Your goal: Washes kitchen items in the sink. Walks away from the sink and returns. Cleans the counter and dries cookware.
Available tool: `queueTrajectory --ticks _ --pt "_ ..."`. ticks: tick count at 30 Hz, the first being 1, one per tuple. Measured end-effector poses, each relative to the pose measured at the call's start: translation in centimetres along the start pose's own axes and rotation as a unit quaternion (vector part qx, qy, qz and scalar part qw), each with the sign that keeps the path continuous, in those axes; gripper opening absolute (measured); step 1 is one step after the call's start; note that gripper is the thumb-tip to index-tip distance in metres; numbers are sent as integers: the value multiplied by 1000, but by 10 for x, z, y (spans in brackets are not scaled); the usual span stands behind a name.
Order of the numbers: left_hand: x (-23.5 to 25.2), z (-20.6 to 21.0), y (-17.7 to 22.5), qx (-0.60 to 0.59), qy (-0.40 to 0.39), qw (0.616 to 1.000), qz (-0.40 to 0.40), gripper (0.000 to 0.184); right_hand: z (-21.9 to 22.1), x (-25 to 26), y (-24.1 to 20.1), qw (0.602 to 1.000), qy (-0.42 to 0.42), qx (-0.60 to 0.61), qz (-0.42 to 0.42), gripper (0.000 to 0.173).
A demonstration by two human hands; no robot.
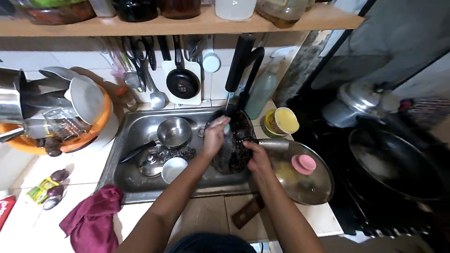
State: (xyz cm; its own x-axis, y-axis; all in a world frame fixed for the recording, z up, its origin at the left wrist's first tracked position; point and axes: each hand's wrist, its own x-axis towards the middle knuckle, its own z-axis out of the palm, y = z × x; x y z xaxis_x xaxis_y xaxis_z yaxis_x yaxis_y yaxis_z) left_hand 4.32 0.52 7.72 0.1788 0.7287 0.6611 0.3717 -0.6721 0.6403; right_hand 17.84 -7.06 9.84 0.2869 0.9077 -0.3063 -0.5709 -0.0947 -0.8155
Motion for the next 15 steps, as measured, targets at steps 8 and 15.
queueTrajectory --ticks 8,15 --pt "5 2 8 -14 -98 995 23 35 3 -4 7 992 17 -125 7 22" --pt "33 -24 -70 42 -182 954 -235 37 1 -11 -10 972 -6 -236 17 26"
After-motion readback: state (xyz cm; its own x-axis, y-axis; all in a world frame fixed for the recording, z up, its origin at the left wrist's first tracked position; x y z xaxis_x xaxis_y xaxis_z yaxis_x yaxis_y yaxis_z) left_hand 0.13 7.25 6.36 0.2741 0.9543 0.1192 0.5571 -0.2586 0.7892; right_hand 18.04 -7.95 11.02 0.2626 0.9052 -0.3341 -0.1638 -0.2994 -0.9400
